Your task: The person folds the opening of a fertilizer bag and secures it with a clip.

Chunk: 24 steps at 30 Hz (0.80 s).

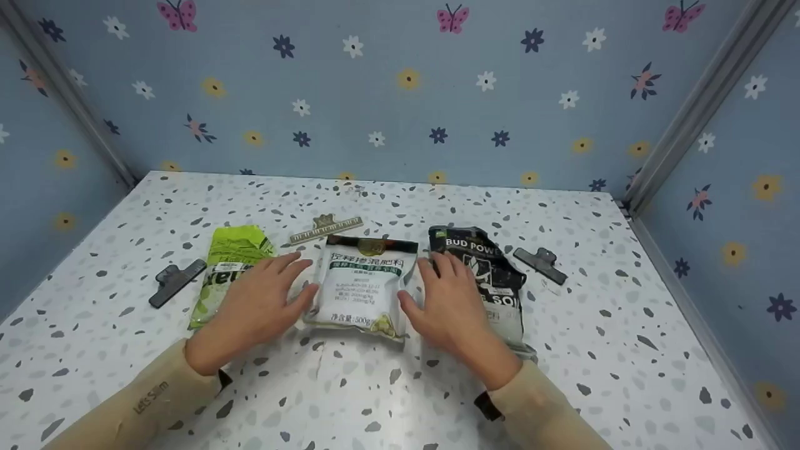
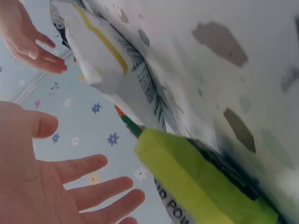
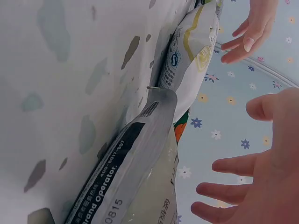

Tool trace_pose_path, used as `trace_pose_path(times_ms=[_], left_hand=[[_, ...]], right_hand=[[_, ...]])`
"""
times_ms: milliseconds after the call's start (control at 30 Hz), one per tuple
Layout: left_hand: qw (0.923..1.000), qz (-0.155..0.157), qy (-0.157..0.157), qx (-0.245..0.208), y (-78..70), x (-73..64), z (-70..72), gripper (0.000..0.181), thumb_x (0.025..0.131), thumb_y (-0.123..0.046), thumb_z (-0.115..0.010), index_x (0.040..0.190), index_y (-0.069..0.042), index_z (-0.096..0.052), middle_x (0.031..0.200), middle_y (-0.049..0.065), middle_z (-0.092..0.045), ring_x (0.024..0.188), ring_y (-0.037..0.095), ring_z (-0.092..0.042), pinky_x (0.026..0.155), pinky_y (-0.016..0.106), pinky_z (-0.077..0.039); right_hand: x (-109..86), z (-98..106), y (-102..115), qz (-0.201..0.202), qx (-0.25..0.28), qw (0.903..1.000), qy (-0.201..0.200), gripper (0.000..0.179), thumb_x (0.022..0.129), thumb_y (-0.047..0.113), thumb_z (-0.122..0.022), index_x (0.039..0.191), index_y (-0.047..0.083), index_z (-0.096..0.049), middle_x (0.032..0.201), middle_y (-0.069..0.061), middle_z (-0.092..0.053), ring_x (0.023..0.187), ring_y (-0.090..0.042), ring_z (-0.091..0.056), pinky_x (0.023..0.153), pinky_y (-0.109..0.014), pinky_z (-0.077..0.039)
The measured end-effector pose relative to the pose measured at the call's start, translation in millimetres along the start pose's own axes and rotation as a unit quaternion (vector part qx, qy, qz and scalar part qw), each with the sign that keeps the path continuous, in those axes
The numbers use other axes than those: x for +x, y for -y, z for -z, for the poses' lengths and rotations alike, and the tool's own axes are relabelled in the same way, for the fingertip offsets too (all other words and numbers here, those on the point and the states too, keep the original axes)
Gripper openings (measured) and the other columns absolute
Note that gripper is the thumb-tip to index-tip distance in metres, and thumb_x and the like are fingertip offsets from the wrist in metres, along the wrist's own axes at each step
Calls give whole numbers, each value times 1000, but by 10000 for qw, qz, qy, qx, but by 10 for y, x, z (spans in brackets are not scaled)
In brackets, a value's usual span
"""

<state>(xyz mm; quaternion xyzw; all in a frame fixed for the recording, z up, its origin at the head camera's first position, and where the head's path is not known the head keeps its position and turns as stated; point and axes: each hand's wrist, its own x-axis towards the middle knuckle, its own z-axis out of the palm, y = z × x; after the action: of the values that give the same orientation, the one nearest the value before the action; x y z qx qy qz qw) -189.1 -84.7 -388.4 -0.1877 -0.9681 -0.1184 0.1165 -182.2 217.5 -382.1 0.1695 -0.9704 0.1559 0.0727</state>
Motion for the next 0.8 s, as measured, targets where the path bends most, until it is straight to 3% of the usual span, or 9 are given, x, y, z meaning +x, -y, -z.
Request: trace_pose_path(times_ms=[200,333,600,800], left_hand=[[9996,149,-165,-186,145,20,75,47,102,-43,-48,129,-7,-64,129,15,-62,116,36,-58,97,51,-46],[9985,387,-116,-369,272,45,154,47,101,-41,-51,128,-5,-63,128,16,-63,116,36,-59,96,51,-47],[9912,1067,295,-731,620,116,362,53,103,-42,-45,139,-5,-55,140,19,-55,123,41,-53,93,57,-47],[9784,1642,679,-1057,982,147,538,64,104,-51,-35,147,-5,-44,147,23,-46,127,47,-46,96,64,-41]], right_hand=[[63,3,60,90,388,9986,-344,55,98,38,-61,139,1,-56,143,-17,-50,133,-38,-43,108,-54,-35],[140,12,132,196,515,9974,-473,49,97,35,-63,134,2,-60,138,-16,-55,128,-36,-49,107,-51,-38],[311,-54,262,86,996,9944,-328,40,98,32,-63,126,3,-66,130,-11,-61,122,-30,-55,105,-47,-41],[456,-101,368,-15,1332,9910,-141,37,97,28,-63,123,2,-67,129,-11,-62,122,-29,-56,106,-45,-40]])
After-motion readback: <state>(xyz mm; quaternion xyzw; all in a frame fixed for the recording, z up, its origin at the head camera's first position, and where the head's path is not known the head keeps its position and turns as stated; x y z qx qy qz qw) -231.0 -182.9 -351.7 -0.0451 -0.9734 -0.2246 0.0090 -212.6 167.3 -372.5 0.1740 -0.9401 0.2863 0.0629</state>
